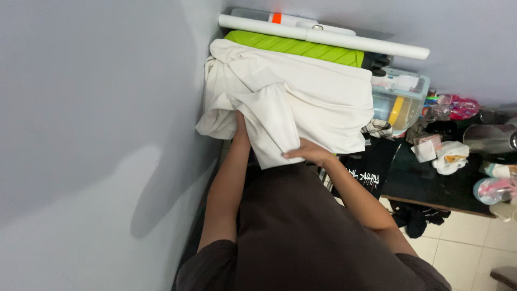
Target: The person folds a white shirt, a brown shirt, and a black jacket one by one on a green suitcase. Each item is smoothed, folded into a compact shape, and placed on top of the previous item.
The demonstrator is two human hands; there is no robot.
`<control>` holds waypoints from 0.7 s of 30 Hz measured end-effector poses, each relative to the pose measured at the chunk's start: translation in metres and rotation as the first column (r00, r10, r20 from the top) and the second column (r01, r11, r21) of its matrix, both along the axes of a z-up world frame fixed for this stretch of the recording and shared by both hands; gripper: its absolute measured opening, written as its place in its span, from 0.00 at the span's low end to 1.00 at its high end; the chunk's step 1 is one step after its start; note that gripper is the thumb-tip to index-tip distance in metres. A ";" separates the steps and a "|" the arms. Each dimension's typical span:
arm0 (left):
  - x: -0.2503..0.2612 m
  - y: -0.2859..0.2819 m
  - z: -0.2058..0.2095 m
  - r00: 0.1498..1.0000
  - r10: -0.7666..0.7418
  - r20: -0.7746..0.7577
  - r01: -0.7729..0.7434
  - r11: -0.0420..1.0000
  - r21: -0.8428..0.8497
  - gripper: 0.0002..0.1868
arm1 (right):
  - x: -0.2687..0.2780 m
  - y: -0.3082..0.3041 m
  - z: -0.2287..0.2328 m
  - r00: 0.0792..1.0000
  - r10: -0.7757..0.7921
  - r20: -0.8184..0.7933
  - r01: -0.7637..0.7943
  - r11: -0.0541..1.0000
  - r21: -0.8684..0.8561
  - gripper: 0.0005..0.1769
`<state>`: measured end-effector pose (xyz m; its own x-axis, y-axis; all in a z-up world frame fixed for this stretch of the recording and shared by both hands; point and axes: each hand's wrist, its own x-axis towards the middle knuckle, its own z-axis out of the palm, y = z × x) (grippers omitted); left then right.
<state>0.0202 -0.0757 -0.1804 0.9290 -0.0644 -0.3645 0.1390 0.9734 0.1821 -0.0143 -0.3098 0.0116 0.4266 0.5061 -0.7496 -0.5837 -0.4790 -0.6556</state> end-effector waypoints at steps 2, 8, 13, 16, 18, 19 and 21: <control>0.006 0.000 -0.008 1.000 0.010 0.006 -0.010 1.000 0.006 0.38 | -0.007 -0.012 -0.009 0.990 0.122 0.069 -0.116 0.990 -0.084 0.56; 0.014 0.025 -0.004 0.997 -0.075 -0.005 0.075 0.996 -0.043 0.38 | 0.003 -0.090 -0.010 0.985 0.078 0.152 -0.052 0.985 -0.165 0.48; 0.009 0.024 0.009 1.000 -0.030 -0.009 0.029 0.994 -0.109 0.34 | 0.008 -0.130 0.015 0.979 -0.156 0.132 0.153 0.988 0.030 0.45; 0.005 0.017 0.006 1.000 -0.016 0.000 0.016 0.999 -0.031 0.31 | 0.007 -0.135 0.022 0.985 0.035 0.171 -0.033 0.999 -0.014 0.52; 0.007 0.016 0.003 0.997 -0.059 0.041 0.059 0.998 -0.013 0.30 | 0.005 -0.138 0.020 0.969 0.194 0.151 -0.180 0.979 -0.100 0.56; 0.009 0.017 0.002 0.995 -0.086 0.053 0.089 0.994 -0.066 0.31 | 0.002 -0.140 0.017 0.957 0.265 0.116 -0.247 0.957 -0.152 0.56; 0.010 0.017 0.001 0.986 -0.143 0.085 0.155 0.973 -0.171 0.33 | 0.002 -0.152 0.015 0.913 0.376 0.157 -0.339 0.914 -0.223 0.48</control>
<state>0.0306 -0.0586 -0.1792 0.9272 -0.2617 -0.2681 0.2778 0.9603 0.0236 -0.0120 -0.4615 0.0263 0.3889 0.5107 -0.7667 -0.2214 -0.7561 -0.6159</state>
